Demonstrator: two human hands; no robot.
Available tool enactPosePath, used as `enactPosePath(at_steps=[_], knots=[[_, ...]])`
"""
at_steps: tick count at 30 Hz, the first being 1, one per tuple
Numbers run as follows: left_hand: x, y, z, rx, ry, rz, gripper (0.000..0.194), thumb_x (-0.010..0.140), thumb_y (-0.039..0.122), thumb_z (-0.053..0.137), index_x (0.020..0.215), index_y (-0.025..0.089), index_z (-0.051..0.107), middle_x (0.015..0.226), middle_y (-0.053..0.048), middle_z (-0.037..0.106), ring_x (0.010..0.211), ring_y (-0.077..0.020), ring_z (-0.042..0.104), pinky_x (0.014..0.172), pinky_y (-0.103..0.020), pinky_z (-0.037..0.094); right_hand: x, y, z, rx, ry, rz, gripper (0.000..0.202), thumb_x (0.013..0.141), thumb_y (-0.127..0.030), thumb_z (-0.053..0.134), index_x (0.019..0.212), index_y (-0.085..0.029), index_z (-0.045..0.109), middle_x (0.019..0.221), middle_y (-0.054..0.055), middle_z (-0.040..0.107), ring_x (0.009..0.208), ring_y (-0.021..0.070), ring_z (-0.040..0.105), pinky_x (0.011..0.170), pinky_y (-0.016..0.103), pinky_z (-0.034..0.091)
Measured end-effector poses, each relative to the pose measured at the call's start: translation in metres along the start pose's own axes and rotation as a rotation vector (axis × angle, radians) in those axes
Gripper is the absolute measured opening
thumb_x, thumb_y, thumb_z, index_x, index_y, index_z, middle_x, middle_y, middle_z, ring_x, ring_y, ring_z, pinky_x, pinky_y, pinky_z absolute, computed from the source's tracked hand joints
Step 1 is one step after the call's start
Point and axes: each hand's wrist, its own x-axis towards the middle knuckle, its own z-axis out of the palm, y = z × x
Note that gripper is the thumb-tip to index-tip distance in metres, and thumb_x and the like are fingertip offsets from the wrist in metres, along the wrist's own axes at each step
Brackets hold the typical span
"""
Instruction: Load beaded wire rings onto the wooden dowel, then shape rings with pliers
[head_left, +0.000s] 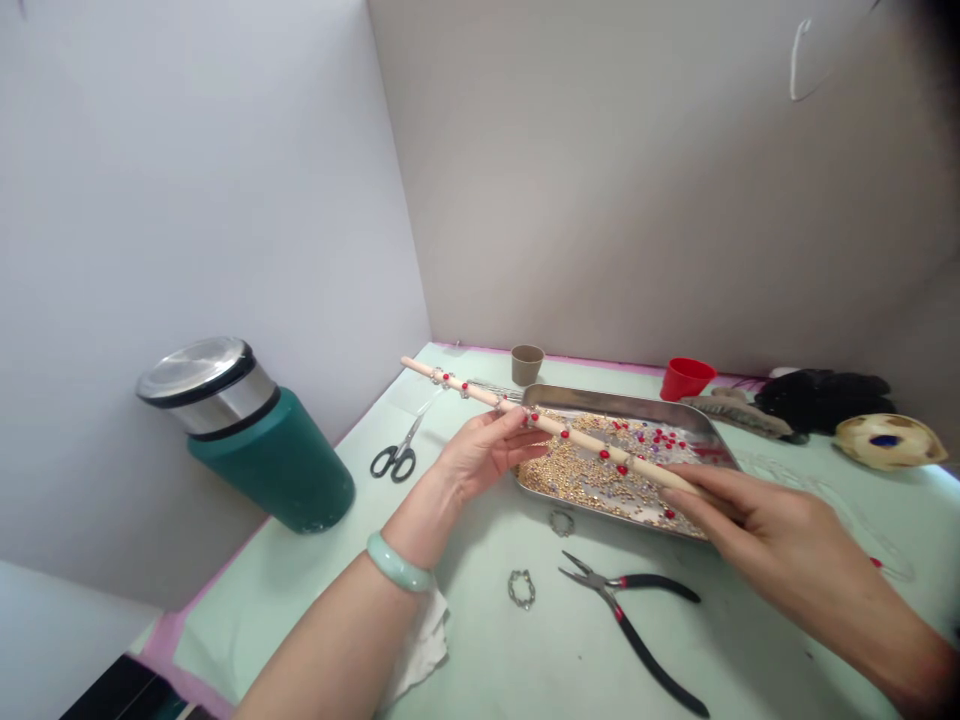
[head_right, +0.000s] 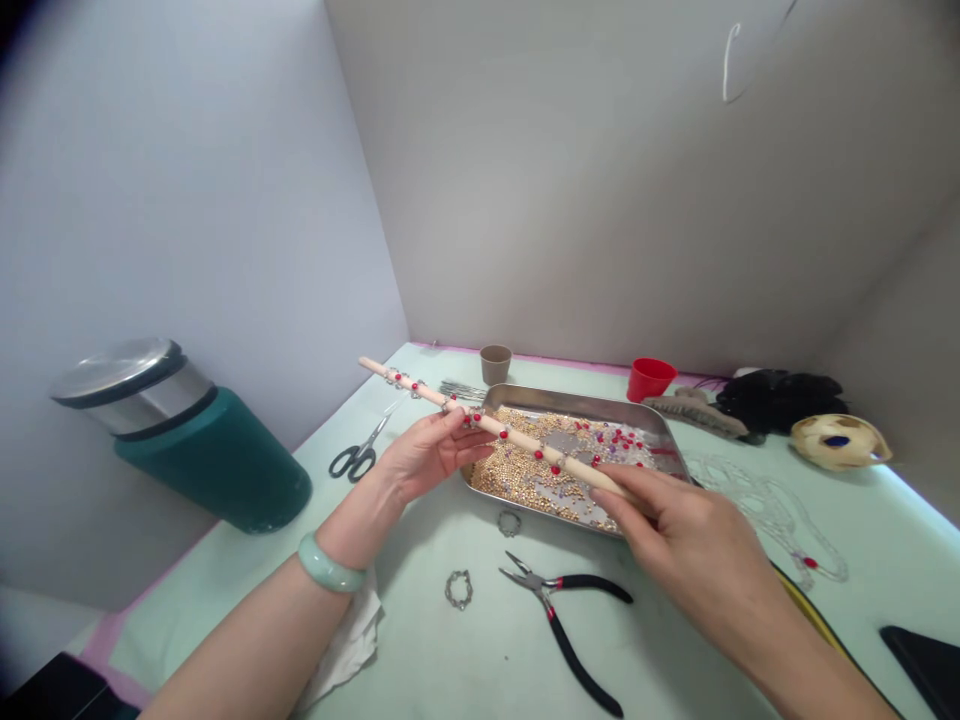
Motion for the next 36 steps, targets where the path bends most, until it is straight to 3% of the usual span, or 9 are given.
enactPosePath(at_steps=[5, 14, 21, 23, 26, 28, 33, 36], knots=[[0.001, -0.001, 0.004, -0.03, -0.007, 0.057, 0.019, 0.073, 0.016, 0.071, 0.091, 0.015, 0.065, 0.091, -0.005, 0.069, 0.09, -0.0178, 0.064, 0.084, -0.033, 0.048, 0.0, -0.006, -0.001, 0.017, 0.003, 0.015, 0.039, 0.083, -0.053, 0.049, 0.107, -0.029, 0.069, 0.097, 0.002, 0.073, 0.08, 0.0219, 0.068, 0.064, 0.031, 0.053], [0.003, -0.004, 0.007, -0.06, -0.019, 0.099, 0.013, 0.075, 0.013, 0.068, 0.087, 0.014, 0.063, 0.085, -0.004, 0.067, 0.088, -0.0167, 0.064, 0.085, -0.034, 0.047, -0.001, -0.012, -0.003, 0.047, -0.032, -0.005, 0.039, 0.084, -0.052, 0.049, 0.11, -0.031, 0.067, 0.095, 0.0, 0.074, 0.076, 0.0189, 0.068, 0.062, 0.029, 0.052], [0.003, -0.003, 0.006, -0.049, -0.04, 0.117, 0.01, 0.074, 0.011, 0.069, 0.083, 0.014, 0.064, 0.085, -0.004, 0.067, 0.087, -0.0155, 0.064, 0.091, -0.032, 0.046, -0.002, -0.013, -0.002, 0.078, -0.106, 0.121, 0.041, 0.08, -0.055, 0.05, 0.103, -0.028, 0.071, 0.086, 0.001, 0.075, 0.07, 0.02, 0.068, 0.054, 0.028, 0.052], [0.003, -0.002, 0.006, -0.04, -0.044, 0.115, 0.009, 0.074, 0.011, 0.068, 0.082, 0.014, 0.064, 0.086, -0.004, 0.067, 0.088, -0.0154, 0.064, 0.092, -0.032, 0.045, -0.004, -0.015, -0.001, 0.069, -0.074, 0.123, 0.042, 0.08, -0.055, 0.048, 0.1, -0.027, 0.071, 0.087, 0.001, 0.075, 0.071, 0.0213, 0.069, 0.057, 0.03, 0.053], [0.001, 0.0, 0.007, -0.026, -0.034, 0.109, 0.009, 0.075, 0.012, 0.067, 0.083, 0.014, 0.065, 0.087, -0.004, 0.068, 0.089, -0.0157, 0.064, 0.092, -0.032, 0.045, -0.008, -0.02, 0.001, 0.023, 0.086, 0.031, 0.044, 0.082, -0.053, 0.045, 0.1, -0.023, 0.071, 0.096, 0.005, 0.073, 0.079, 0.024, 0.068, 0.07, 0.037, 0.053], [0.0, 0.002, 0.008, -0.025, -0.025, 0.104, 0.011, 0.076, 0.012, 0.066, 0.087, 0.015, 0.066, 0.087, -0.004, 0.069, 0.089, -0.0156, 0.065, 0.092, -0.032, 0.045, -0.01, -0.021, 0.001, 0.022, 0.109, 0.009, 0.043, 0.083, -0.052, 0.044, 0.101, -0.023, 0.07, 0.097, 0.005, 0.073, 0.08, 0.024, 0.068, 0.071, 0.037, 0.052], [-0.001, 0.003, 0.008, -0.044, -0.023, 0.078, 0.016, 0.075, 0.013, 0.067, 0.092, 0.013, 0.067, 0.087, -0.005, 0.07, 0.09, -0.0165, 0.065, 0.093, -0.033, 0.045, -0.007, -0.019, -0.002, 0.141, -0.14, 0.109, 0.041, 0.083, -0.052, 0.047, 0.106, -0.027, 0.069, 0.088, 0.001, 0.074, 0.074, 0.0219, 0.068, 0.053, 0.027, 0.051], [-0.002, 0.003, 0.01, -0.069, -0.024, 0.067, 0.015, 0.076, 0.015, 0.068, 0.091, 0.013, 0.068, 0.088, -0.005, 0.07, 0.09, -0.0164, 0.065, 0.093, -0.033, 0.045, -0.005, -0.019, -0.003, 0.175, -0.204, 0.144, 0.041, 0.083, -0.052, 0.048, 0.11, -0.028, 0.067, 0.084, 0.0, 0.074, 0.072, 0.0211, 0.068, 0.049, 0.025, 0.048]])
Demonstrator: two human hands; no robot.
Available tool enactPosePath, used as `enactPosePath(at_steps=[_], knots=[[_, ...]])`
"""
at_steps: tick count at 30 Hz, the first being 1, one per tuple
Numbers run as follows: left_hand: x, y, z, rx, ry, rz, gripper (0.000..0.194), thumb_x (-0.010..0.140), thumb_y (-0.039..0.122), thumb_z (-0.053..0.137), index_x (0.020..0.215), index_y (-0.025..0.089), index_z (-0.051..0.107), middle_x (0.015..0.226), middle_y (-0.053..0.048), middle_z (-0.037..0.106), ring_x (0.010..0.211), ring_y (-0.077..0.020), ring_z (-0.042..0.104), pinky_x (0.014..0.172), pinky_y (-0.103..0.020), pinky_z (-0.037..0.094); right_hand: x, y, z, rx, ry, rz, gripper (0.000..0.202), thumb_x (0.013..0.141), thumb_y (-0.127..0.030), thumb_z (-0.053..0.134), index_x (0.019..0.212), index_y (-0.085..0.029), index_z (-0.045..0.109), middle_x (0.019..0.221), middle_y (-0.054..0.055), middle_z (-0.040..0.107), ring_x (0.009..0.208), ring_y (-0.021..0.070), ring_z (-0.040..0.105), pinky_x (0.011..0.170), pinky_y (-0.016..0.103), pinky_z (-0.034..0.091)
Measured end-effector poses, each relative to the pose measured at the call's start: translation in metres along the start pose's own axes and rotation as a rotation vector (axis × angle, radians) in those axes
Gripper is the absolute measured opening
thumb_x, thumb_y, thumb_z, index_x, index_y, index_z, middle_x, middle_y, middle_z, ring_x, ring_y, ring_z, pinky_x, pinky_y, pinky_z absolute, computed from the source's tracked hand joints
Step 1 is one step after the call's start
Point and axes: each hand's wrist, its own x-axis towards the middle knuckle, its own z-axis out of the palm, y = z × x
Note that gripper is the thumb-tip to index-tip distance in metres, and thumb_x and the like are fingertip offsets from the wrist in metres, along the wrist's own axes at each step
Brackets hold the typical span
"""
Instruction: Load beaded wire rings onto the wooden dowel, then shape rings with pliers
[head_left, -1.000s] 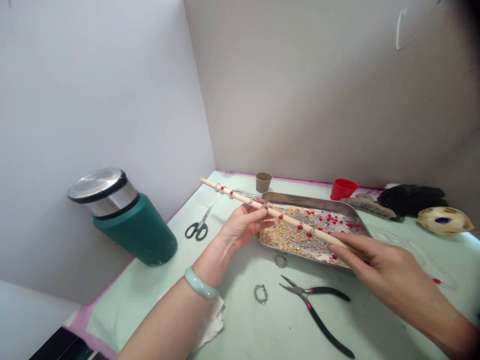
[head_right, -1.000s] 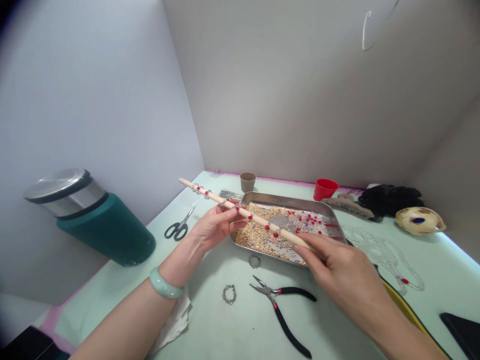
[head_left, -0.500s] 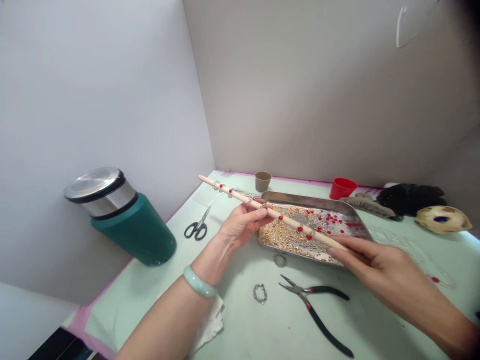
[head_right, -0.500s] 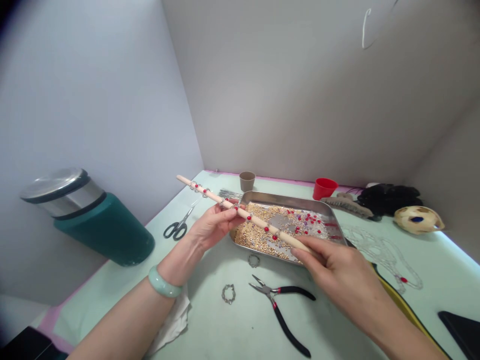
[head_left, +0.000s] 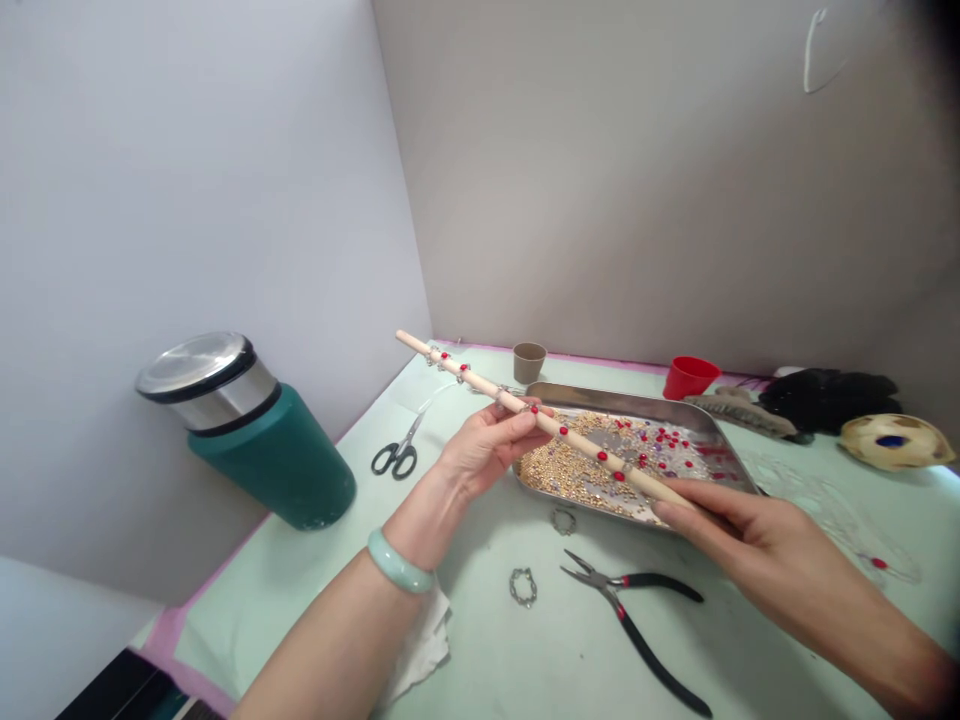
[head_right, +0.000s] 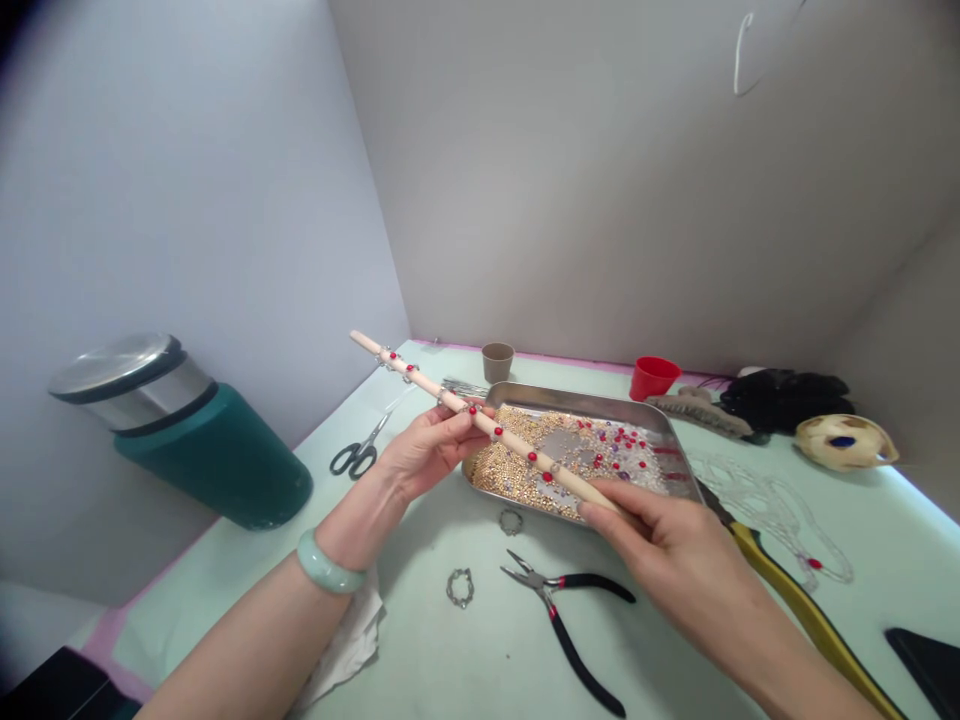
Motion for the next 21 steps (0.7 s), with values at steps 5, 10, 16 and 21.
enactPosePath(at_steps=[5, 10, 16, 21], knots=[[-0.001, 0.0, 0.003, -0.017, 0.016, 0.006, 0.018, 0.082, 0.028, 0.064, 0.093, 0.015, 0.068, 0.097, -0.007, 0.069, 0.095, -0.0175, 0.063, 0.092, -0.033, 0.046, -0.001, -0.004, 0.0, -0.009, 0.035, 0.015, 0.043, 0.082, -0.053, 0.049, 0.111, -0.029, 0.067, 0.082, 0.0, 0.074, 0.072, 0.021, 0.067, 0.051, 0.026, 0.049], [-0.001, 0.004, 0.0, -0.024, 0.092, 0.07, 0.012, 0.079, 0.025, 0.066, 0.081, 0.013, 0.069, 0.101, -0.008, 0.068, 0.098, -0.0195, 0.062, 0.094, -0.036, 0.045, -0.001, -0.005, -0.001, -0.057, 0.095, 0.036, 0.044, 0.081, -0.056, 0.047, 0.11, -0.029, 0.068, 0.092, 0.0, 0.074, 0.079, 0.023, 0.067, 0.061, 0.029, 0.052], [0.0, 0.004, -0.006, -0.065, 0.11, 0.042, 0.017, 0.079, 0.026, 0.067, 0.092, 0.015, 0.067, 0.099, -0.008, 0.069, 0.1, -0.0214, 0.061, 0.092, -0.039, 0.045, 0.002, 0.0, -0.008, -0.097, 0.173, -0.032, 0.044, 0.079, -0.056, 0.049, 0.104, -0.028, 0.071, 0.096, 0.002, 0.074, 0.079, 0.0236, 0.068, 0.066, 0.031, 0.052], [0.003, 0.003, -0.01, -0.011, 0.151, 0.098, 0.017, 0.079, 0.03, 0.066, 0.085, 0.014, 0.066, 0.093, -0.007, 0.069, 0.092, -0.0191, 0.063, 0.085, -0.034, 0.049, 0.003, 0.007, -0.009, -0.121, 0.129, -0.005, 0.043, 0.078, -0.057, 0.049, 0.106, -0.032, 0.07, 0.101, 0.0, 0.073, 0.086, 0.024, 0.067, 0.072, 0.034, 0.052]])
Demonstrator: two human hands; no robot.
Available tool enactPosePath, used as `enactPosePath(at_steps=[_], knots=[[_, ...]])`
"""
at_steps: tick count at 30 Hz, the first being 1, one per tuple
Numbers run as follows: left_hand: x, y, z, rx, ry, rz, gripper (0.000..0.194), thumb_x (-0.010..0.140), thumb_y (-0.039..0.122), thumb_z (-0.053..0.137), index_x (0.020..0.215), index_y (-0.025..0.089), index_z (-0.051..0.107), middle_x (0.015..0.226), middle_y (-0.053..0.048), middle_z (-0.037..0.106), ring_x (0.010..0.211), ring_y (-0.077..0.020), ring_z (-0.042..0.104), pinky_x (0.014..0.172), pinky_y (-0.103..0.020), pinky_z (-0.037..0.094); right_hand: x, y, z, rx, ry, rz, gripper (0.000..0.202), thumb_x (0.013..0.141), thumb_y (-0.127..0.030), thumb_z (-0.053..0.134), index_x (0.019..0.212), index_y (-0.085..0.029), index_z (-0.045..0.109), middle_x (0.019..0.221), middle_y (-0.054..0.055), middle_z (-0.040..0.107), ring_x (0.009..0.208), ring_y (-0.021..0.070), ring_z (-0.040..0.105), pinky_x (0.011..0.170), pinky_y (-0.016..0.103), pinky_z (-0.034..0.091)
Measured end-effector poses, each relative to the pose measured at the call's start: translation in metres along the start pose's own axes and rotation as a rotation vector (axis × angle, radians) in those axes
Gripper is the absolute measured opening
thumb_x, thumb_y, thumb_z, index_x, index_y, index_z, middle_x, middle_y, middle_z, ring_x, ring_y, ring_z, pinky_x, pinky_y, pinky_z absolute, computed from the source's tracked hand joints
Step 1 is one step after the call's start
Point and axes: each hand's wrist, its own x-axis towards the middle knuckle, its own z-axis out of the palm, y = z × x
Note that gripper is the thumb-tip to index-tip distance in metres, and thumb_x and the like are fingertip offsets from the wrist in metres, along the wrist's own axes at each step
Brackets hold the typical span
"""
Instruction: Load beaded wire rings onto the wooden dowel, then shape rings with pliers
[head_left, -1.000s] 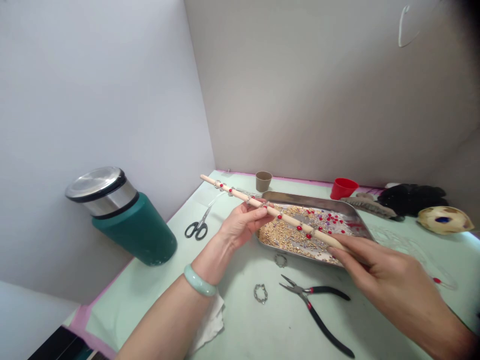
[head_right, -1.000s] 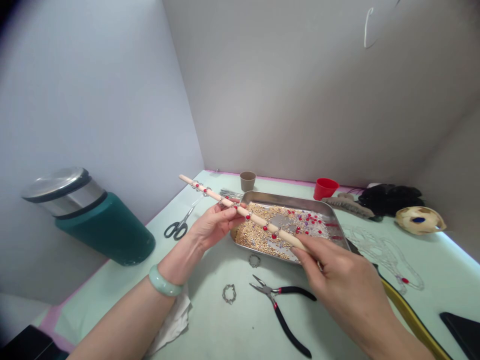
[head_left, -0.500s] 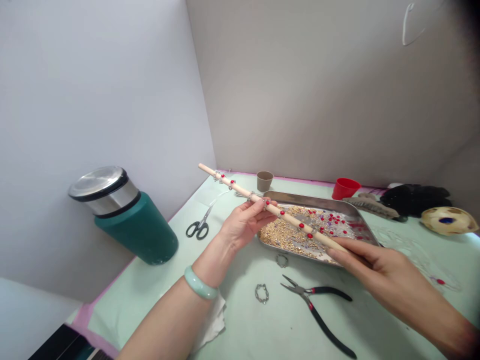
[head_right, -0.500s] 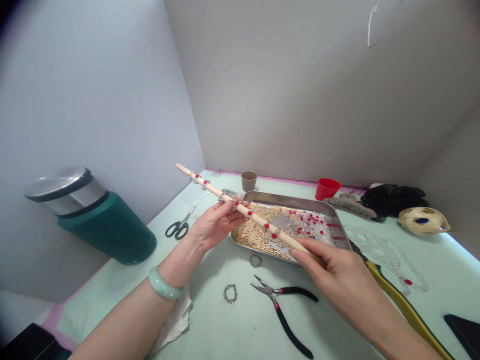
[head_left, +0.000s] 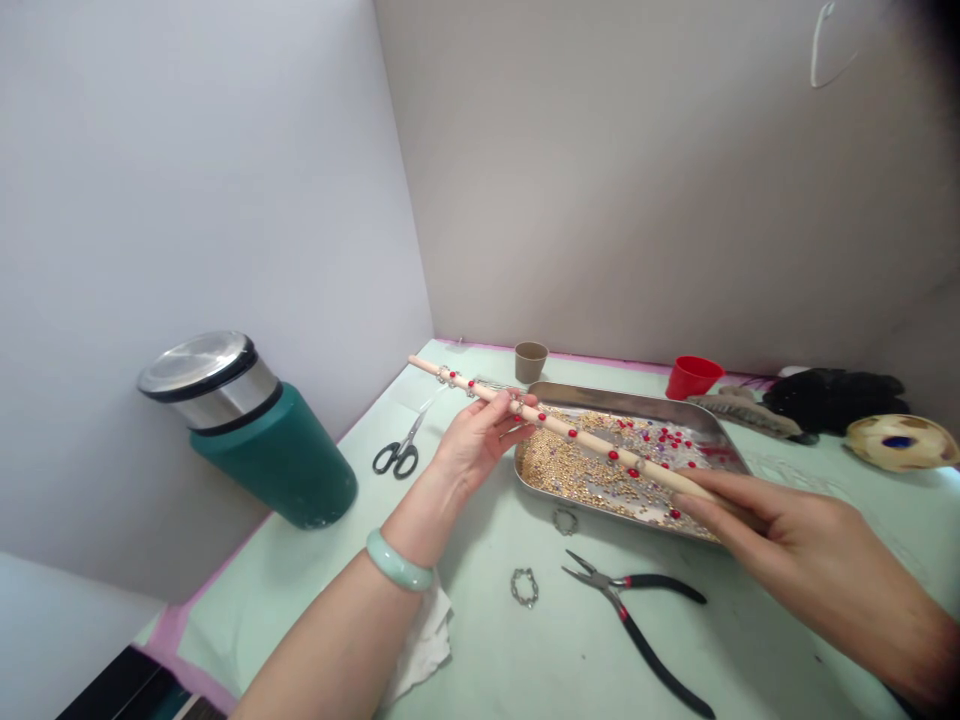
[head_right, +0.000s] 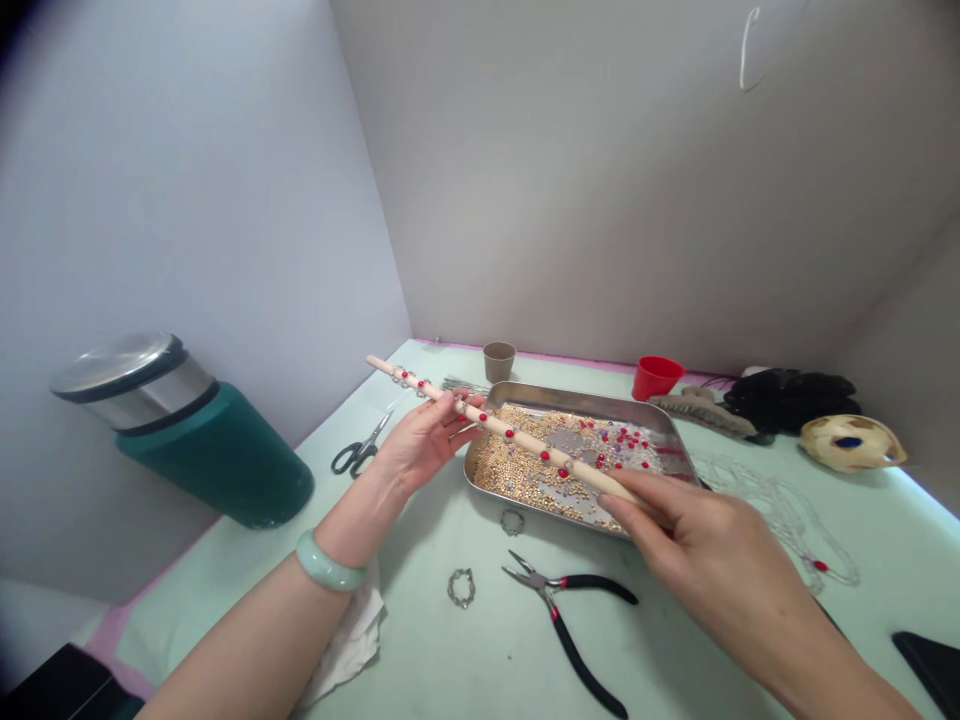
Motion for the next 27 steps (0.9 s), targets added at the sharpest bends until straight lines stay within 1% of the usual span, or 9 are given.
enactPosePath(at_steps=[3, 7, 10, 15, 17, 20, 21, 23, 27], knots=[[0.002, 0.0, -0.001, 0.011, 0.048, 0.03, 0.026, 0.082, 0.039, 0.062, 0.08, 0.013, 0.065, 0.09, -0.008, 0.07, 0.089, -0.0192, 0.065, 0.084, -0.035, 0.049, -0.001, -0.001, 0.001, 0.017, -0.002, 0.03, 0.044, 0.078, -0.058, 0.049, 0.105, -0.031, 0.07, 0.101, 0.0, 0.073, 0.088, 0.0242, 0.066, 0.076, 0.035, 0.051], [0.002, 0.002, -0.001, 0.013, 0.021, 0.005, 0.034, 0.082, 0.047, 0.058, 0.084, 0.013, 0.065, 0.096, -0.011, 0.069, 0.095, -0.0226, 0.064, 0.085, -0.037, 0.049, -0.001, 0.001, -0.002, 0.019, -0.017, 0.053, 0.044, 0.078, -0.059, 0.049, 0.103, -0.031, 0.071, 0.099, -0.001, 0.073, 0.087, 0.0238, 0.066, 0.074, 0.033, 0.051], [0.002, 0.004, -0.002, 0.023, 0.025, -0.013, 0.034, 0.082, 0.048, 0.059, 0.088, 0.015, 0.064, 0.1, -0.012, 0.068, 0.097, -0.0232, 0.063, 0.086, -0.038, 0.049, 0.003, 0.008, -0.006, 0.0, -0.023, 0.053, 0.046, 0.079, -0.06, 0.047, 0.102, -0.03, 0.071, 0.1, -0.001, 0.073, 0.087, 0.0236, 0.066, 0.068, 0.03, 0.052], [0.003, 0.013, -0.009, 0.093, 0.124, 0.012, 0.031, 0.078, 0.045, 0.064, 0.086, 0.016, 0.065, 0.096, -0.009, 0.069, 0.092, -0.0219, 0.064, 0.084, -0.038, 0.049, 0.007, 0.017, -0.013, 0.008, -0.065, 0.061, 0.046, 0.075, -0.063, 0.051, 0.099, -0.031, 0.072, 0.097, -0.001, 0.073, 0.082, 0.023, 0.067, 0.063, 0.029, 0.052], [0.004, 0.018, -0.014, 0.209, 0.151, 0.007, 0.035, 0.076, 0.048, 0.064, 0.09, 0.016, 0.066, 0.098, -0.011, 0.068, 0.091, -0.0229, 0.064, 0.081, -0.037, 0.05, 0.007, 0.018, -0.015, 0.003, -0.023, 0.065, 0.046, 0.075, -0.063, 0.052, 0.098, -0.029, 0.073, 0.099, 0.001, 0.073, 0.085, 0.0241, 0.067, 0.063, 0.028, 0.051], [0.005, 0.023, -0.027, 0.599, 0.19, 0.018, 0.033, 0.074, 0.045, 0.066, 0.09, 0.016, 0.066, 0.098, -0.012, 0.067, 0.085, -0.0222, 0.063, 0.074, -0.034, 0.05, 0.008, 0.021, -0.019, -0.028, 0.004, 0.081, 0.049, 0.075, -0.065, 0.049, 0.098, -0.029, 0.072, 0.099, 0.002, 0.073, 0.085, 0.0251, 0.067, 0.062, 0.029, 0.05], [0.007, 0.023, -0.032, 0.757, 0.223, 0.028, 0.027, 0.071, 0.04, 0.068, 0.085, 0.016, 0.067, 0.093, -0.01, 0.068, 0.08, -0.0208, 0.062, 0.071, -0.031, 0.049, 0.009, 0.022, -0.02, -0.038, 0.006, 0.095, 0.05, 0.075, -0.067, 0.048, 0.099, -0.03, 0.072, 0.098, 0.001, 0.073, 0.085, 0.0249, 0.067, 0.063, 0.03, 0.05], [0.009, 0.021, -0.043, 0.937, 0.279, 0.032, 0.015, 0.06, 0.026, 0.075, 0.07, 0.019, 0.067, 0.077, -0.006, 0.066, 0.074, -0.0196, 0.059, 0.068, -0.028, 0.046, 0.01, 0.023, -0.021, -0.062, 0.005, 0.133, 0.052, 0.073, -0.07, 0.046, 0.101, -0.035, 0.071, 0.097, -0.001, 0.073, 0.084, 0.0247, 0.067, 0.066, 0.033, 0.049], [0.012, 0.011, -0.059, 1.081, 0.301, -0.012, 0.023, 0.04, 0.009, 0.078, 0.049, 0.021, 0.061, 0.06, -0.002, 0.059, 0.073, -0.0213, 0.056, 0.066, -0.026, 0.041, 0.012, 0.021, -0.023, -0.076, -0.019, 0.159, 0.055, 0.07, -0.074, 0.044, 0.098, -0.036, 0.071, 0.096, -0.001, 0.073, 0.082, 0.0248, 0.067, 0.066, 0.034, 0.048]])
